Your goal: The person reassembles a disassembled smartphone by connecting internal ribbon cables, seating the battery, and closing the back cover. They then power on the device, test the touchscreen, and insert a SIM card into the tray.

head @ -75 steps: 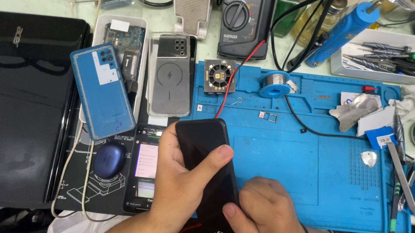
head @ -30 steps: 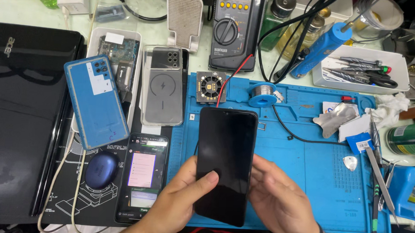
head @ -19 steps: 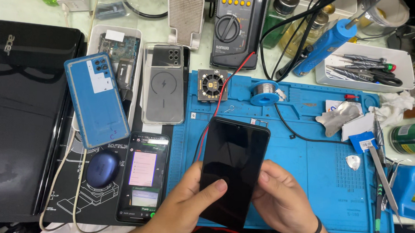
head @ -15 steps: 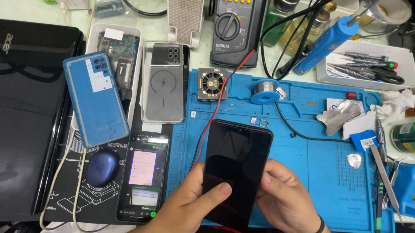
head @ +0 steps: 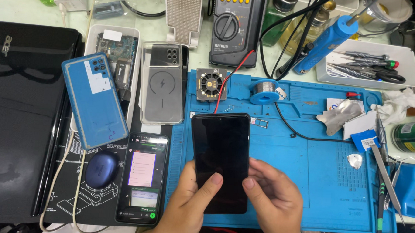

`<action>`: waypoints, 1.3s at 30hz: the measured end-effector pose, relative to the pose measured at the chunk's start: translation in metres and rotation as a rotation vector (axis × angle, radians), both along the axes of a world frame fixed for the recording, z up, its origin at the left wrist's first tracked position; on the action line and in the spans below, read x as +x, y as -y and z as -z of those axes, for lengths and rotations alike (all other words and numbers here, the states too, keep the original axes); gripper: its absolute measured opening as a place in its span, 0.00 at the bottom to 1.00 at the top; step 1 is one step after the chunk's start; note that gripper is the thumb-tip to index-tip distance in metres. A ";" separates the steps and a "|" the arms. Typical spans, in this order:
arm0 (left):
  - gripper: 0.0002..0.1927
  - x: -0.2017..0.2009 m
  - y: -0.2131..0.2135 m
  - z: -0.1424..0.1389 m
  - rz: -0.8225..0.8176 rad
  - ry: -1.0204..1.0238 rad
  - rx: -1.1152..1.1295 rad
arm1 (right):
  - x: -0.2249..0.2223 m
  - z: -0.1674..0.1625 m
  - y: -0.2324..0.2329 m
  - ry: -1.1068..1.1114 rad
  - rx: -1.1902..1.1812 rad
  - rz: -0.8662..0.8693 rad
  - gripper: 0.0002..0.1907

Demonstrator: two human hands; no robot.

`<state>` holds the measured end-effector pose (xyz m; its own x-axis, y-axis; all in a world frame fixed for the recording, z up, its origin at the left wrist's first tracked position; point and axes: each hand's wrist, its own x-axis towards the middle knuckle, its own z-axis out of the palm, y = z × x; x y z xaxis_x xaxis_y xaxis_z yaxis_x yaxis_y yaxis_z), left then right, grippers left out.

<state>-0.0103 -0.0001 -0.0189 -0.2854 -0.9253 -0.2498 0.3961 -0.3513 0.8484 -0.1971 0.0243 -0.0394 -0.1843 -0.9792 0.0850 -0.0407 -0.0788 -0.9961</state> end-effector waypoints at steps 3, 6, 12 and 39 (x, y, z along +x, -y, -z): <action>0.20 0.000 -0.001 0.004 0.005 -0.053 0.049 | -0.003 0.004 0.002 0.032 0.051 -0.020 0.24; 0.19 -0.001 -0.001 0.008 0.008 -0.014 0.082 | -0.004 0.006 0.002 0.048 0.037 -0.045 0.25; 0.19 -0.004 -0.002 0.015 -0.020 -0.038 0.064 | -0.003 0.010 0.004 0.050 0.066 -0.034 0.23; 0.28 -0.005 -0.001 0.008 -0.014 0.108 0.016 | -0.007 0.034 0.002 0.201 0.164 -0.010 0.22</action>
